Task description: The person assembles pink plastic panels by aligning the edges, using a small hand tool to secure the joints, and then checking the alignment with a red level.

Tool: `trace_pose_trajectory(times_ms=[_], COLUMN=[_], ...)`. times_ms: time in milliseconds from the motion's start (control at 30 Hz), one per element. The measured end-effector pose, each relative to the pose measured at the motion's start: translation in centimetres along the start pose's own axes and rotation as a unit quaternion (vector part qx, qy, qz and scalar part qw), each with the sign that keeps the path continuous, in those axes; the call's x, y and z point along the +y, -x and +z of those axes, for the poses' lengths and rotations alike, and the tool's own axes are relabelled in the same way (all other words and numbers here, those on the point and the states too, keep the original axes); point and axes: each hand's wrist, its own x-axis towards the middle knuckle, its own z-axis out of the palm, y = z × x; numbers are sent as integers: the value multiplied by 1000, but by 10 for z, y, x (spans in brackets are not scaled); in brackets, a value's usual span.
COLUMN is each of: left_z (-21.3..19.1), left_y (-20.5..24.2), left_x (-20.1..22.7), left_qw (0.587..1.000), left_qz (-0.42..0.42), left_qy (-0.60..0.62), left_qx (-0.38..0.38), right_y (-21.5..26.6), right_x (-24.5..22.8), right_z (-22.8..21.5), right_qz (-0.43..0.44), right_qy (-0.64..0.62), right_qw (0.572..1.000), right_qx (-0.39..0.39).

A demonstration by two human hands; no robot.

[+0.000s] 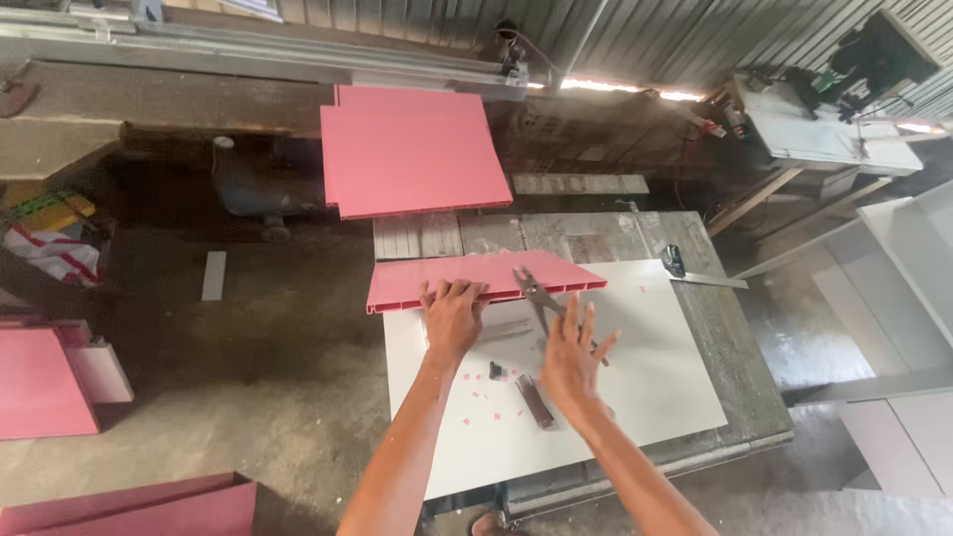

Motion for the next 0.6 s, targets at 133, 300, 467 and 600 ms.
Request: trace_pose_trajectory(times_ms=[133, 300, 467, 600], left_z=[-9, -20, 15, 20], left_y=[-3, -4, -12, -16], left_x=[9, 18, -3, -3], left_qw=[999, 997, 993, 994], left_qz=[7, 70, 119, 104], left_qy=[-39, 21, -2, -28], left_qx=[12, -15, 18, 20], right_y=[6, -3, -10, -26], right_x=[-13, -14, -11, 1], right_z=[-6, 13, 8, 21], right_qz=[-10, -24, -56, -83], right_qy=[-11, 49, 69, 80], right_qw=[999, 992, 987, 981], right_qx=[39, 115, 132, 156])
